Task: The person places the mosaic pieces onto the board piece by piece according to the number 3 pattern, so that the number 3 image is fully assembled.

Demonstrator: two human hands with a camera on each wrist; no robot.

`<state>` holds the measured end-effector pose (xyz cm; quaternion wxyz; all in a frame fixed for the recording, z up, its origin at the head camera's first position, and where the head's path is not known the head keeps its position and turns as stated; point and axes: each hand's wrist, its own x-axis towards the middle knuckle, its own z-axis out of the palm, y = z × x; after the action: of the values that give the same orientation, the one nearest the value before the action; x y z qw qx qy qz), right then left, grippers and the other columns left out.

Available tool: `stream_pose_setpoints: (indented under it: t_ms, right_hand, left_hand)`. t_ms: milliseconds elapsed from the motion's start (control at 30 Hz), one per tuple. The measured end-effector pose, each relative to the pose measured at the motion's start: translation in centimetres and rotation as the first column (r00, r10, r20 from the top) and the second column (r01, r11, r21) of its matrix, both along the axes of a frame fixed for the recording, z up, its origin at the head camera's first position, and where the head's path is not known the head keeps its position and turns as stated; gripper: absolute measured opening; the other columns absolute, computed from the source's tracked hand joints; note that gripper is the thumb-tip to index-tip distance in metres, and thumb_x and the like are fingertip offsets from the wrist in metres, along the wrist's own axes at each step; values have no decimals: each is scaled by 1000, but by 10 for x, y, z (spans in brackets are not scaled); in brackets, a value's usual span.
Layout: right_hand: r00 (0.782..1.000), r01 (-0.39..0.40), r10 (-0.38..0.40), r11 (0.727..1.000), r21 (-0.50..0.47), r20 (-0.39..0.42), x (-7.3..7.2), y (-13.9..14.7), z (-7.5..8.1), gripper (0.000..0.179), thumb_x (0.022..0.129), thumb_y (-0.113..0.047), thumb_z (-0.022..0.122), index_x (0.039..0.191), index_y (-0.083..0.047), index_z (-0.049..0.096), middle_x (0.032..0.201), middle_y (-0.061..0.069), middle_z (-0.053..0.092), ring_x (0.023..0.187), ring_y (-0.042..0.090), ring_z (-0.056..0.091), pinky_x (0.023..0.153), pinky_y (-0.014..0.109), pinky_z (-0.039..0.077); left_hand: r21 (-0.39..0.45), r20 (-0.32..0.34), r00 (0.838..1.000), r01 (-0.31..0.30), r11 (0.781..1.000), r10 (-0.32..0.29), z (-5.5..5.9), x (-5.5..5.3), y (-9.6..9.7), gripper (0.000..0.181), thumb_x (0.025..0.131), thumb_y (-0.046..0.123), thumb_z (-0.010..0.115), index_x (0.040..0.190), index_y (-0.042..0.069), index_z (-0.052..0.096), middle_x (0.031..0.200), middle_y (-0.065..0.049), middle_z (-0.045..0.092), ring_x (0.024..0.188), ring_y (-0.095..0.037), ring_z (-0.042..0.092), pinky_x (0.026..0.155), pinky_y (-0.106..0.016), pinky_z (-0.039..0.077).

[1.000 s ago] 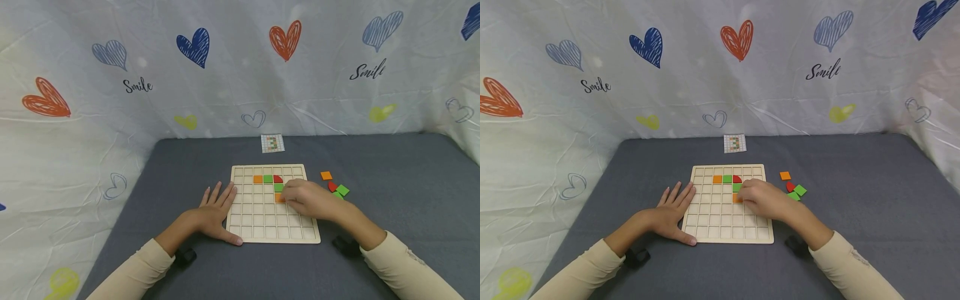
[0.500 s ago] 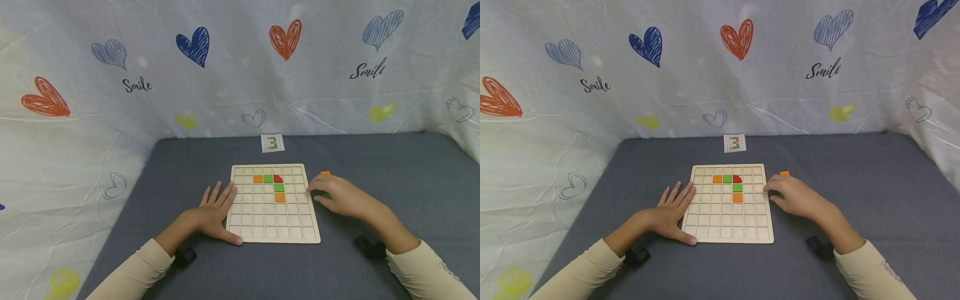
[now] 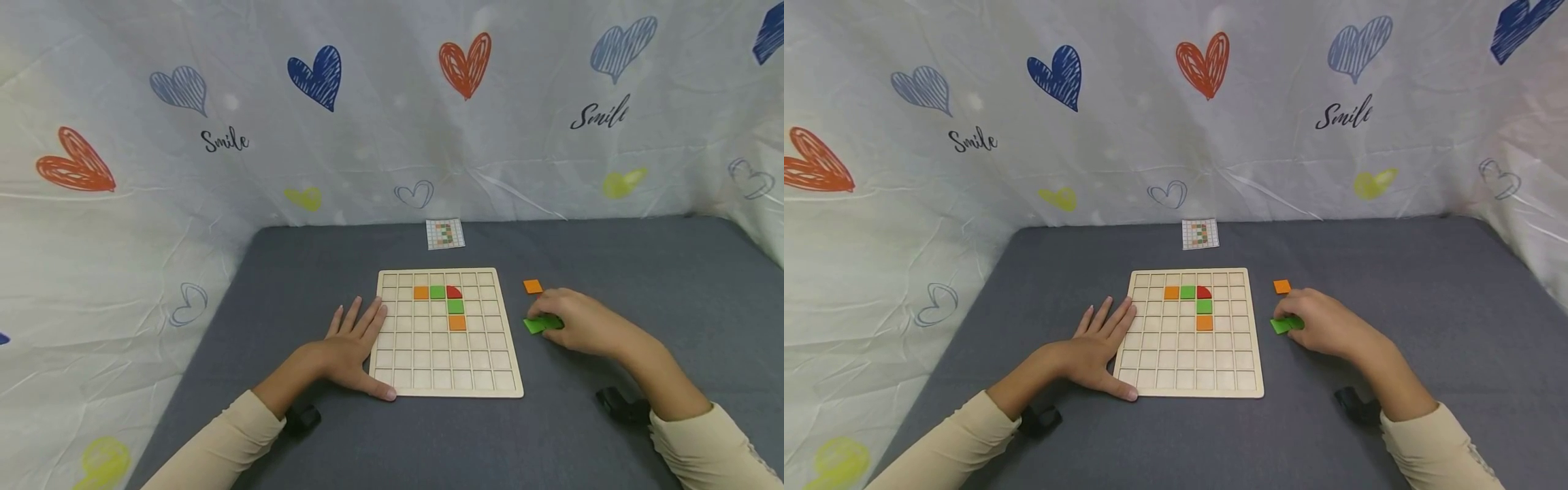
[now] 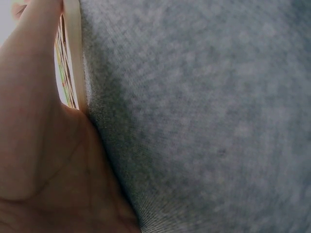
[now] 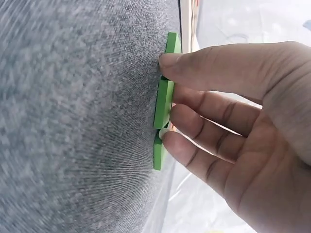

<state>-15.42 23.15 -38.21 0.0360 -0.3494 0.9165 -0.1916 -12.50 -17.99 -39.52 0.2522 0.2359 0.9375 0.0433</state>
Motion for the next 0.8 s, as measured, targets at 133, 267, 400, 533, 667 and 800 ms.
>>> stream_pose_setpoints:
  t_ms: [133, 267, 400, 533, 667, 800]
  right_hand:
    - [1000, 3, -3, 1000, -8, -7, 1, 0, -1, 31, 77, 5, 82, 102, -11, 75, 104, -1, 67, 96, 26, 61, 80, 48, 50]
    - [1000, 0, -1, 1000, -23, -17, 1, -2, -1, 30, 77, 5, 82, 102, -11, 76, 107, 2, 70, 100, 29, 62, 84, 49, 50]
    - [999, -6, 5, 1000, -25, -37, 1, -3, -1, 28, 77, 4, 82, 101, -11, 76, 106, 2, 70, 100, 29, 63, 84, 49, 51]
    - [999, -7, 6, 1000, -31, -39, 2, -4, -1, 28, 78, 3, 83, 100, -11, 76, 105, 0, 69, 100, 29, 63, 83, 49, 51]
    - [999, -10, 8, 999, -39, -47, 3, -5, -2, 26, 80, 1, 82, 102, -12, 75, 105, -1, 69, 100, 26, 63, 82, 47, 52]
    - [997, -23, 19, 998, -52, -72, 3, -7, -3, 25, 82, 0, 81, 103, -12, 75, 104, -4, 68, 96, 21, 63, 80, 44, 52]
  left_hand:
    - [-9, -5, 1000, -2, 1000, 2, 1, 1, 1, 140, 67, 92, 58, 160, 15, -13, 164, -2, -24, 147, -33, -26, 114, -57, -13]
    - [-12, -10, 1000, -6, 1000, 6, 3, 2, 1, 140, 67, 92, 58, 160, 16, -13, 164, -1, -24, 147, -33, -26, 115, -57, -13]
    - [-9, -8, 1000, -6, 1000, 6, 3, 2, 1, 140, 66, 92, 58, 160, 17, -15, 164, 0, -25, 147, -32, -26, 114, -57, -14]
    - [2, -4, 1000, 0, 1000, 0, 1, 1, 0, 141, 66, 93, 57, 160, 16, -15, 164, -1, -26, 147, -32, -27, 114, -56, -14]
    - [6, -3, 1000, 1, 1000, -1, 2, 1, -1, 141, 66, 93, 57, 160, 17, -15, 163, 0, -26, 146, -32, -27, 114, -56, -14]
    - [-1, -6, 1000, -1, 1000, 1, 2, 2, 0, 140, 66, 93, 57, 160, 17, -15, 163, 0, -26, 147, -31, -27, 114, -57, -14]
